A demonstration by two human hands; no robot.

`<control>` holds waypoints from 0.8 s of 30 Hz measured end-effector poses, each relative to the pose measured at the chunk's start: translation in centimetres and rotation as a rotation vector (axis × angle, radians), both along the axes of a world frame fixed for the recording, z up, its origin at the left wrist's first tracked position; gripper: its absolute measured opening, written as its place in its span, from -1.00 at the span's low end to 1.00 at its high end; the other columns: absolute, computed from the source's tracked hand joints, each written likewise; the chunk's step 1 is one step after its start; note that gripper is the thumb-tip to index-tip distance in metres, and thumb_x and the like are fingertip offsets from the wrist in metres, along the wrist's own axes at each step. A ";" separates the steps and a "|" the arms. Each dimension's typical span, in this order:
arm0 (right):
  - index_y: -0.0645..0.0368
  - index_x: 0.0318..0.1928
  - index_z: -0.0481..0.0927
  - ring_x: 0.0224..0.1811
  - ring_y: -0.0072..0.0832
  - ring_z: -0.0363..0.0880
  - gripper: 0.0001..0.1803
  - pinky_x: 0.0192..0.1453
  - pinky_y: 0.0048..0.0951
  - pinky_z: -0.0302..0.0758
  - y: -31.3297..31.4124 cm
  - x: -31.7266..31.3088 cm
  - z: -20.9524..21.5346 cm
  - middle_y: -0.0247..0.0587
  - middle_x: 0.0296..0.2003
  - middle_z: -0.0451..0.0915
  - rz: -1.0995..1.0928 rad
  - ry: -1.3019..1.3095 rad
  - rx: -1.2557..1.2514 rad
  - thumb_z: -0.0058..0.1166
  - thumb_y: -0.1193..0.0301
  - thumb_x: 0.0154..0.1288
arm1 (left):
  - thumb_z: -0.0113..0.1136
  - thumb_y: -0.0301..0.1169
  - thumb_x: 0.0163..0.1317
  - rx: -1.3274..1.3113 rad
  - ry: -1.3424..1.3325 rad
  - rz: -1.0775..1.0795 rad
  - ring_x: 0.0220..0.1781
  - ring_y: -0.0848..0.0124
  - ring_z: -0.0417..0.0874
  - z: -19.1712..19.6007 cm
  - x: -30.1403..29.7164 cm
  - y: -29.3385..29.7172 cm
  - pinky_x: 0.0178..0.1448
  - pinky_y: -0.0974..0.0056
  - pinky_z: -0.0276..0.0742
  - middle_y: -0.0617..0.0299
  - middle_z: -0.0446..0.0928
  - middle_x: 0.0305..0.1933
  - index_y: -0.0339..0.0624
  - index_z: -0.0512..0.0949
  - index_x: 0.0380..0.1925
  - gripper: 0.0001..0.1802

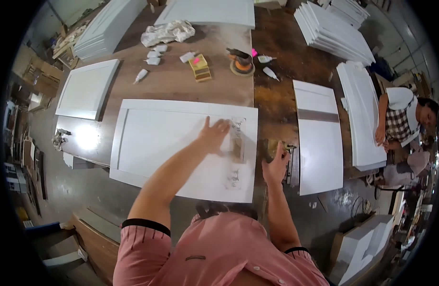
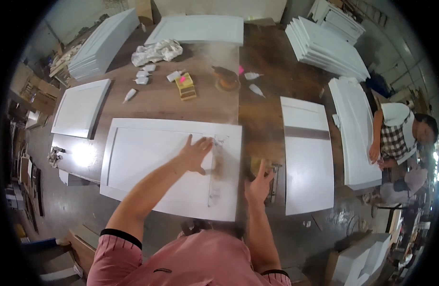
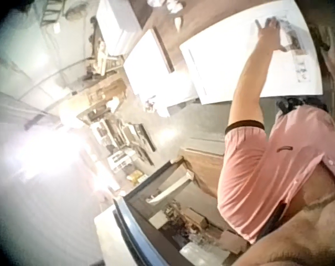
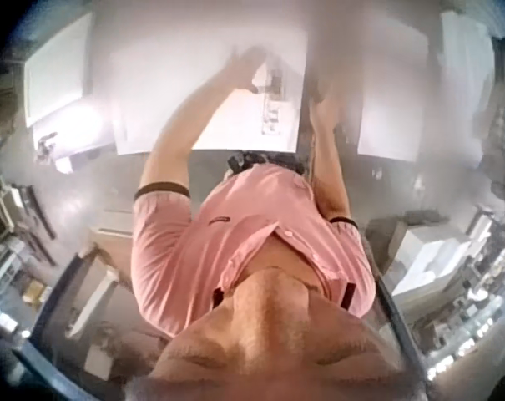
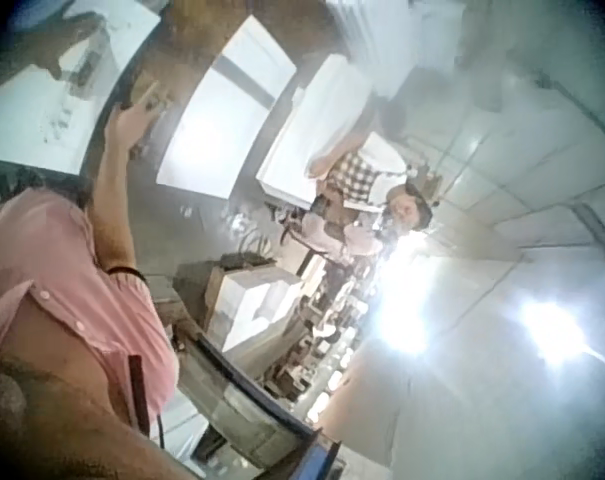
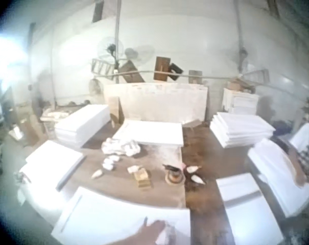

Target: The person assembles white furniture panels at a workbench by using a pneumatic nail gun to secure components and stacking the completed pieces on a nearby pallet.

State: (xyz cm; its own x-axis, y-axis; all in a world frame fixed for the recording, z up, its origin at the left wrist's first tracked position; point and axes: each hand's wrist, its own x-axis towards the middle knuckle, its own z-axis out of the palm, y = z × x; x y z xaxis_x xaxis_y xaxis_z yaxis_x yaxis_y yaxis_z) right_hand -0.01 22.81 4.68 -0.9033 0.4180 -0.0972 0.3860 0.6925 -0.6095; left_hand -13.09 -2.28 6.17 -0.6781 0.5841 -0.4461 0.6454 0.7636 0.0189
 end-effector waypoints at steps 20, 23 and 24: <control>-0.04 0.43 0.43 -0.61 -0.60 0.46 -0.37 -0.53 -0.50 0.42 -5.4 -16.4 9.8 -0.32 -0.27 0.68 0.568 -0.463 -0.648 0.16 0.28 0.35 | 0.66 -0.01 -0.16 0.244 -0.052 0.199 0.59 0.08 0.19 -1.9 0.2 -1.3 0.19 -0.10 0.68 0.20 0.26 0.48 -0.21 0.45 0.31 0.01; -0.02 0.40 0.47 -0.63 -0.61 0.43 -0.38 -0.55 -0.49 0.40 -6.3 -17.6 8.0 -0.33 -0.33 0.67 0.588 -0.512 -0.621 0.18 0.27 0.32 | 0.58 0.13 -0.09 0.238 -0.016 0.177 0.57 0.06 0.21 -2.1 0.3 -1.4 0.27 -0.01 0.66 0.16 0.26 0.47 -0.20 0.41 0.35 0.05; -0.02 0.39 0.48 -0.63 -0.61 0.44 -0.38 -0.55 -0.48 0.40 -6.6 -17.8 7.8 -0.32 -0.34 0.67 0.583 -0.535 -0.605 0.17 0.28 0.31 | 0.58 0.13 -0.09 0.258 -0.026 0.189 0.58 0.05 0.21 -2.3 0.3 -1.5 0.27 -0.01 0.66 0.17 0.26 0.48 -0.18 0.41 0.36 0.05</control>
State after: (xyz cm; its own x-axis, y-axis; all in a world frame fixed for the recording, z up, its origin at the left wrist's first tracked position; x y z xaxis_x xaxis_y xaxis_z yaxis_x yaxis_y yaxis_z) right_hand -17.78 16.21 12.53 -0.7267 -0.3314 -0.6018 0.4118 0.4910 -0.7677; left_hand -12.80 -3.73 3.88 -0.7756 0.5451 -0.3182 0.4894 0.8377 0.2423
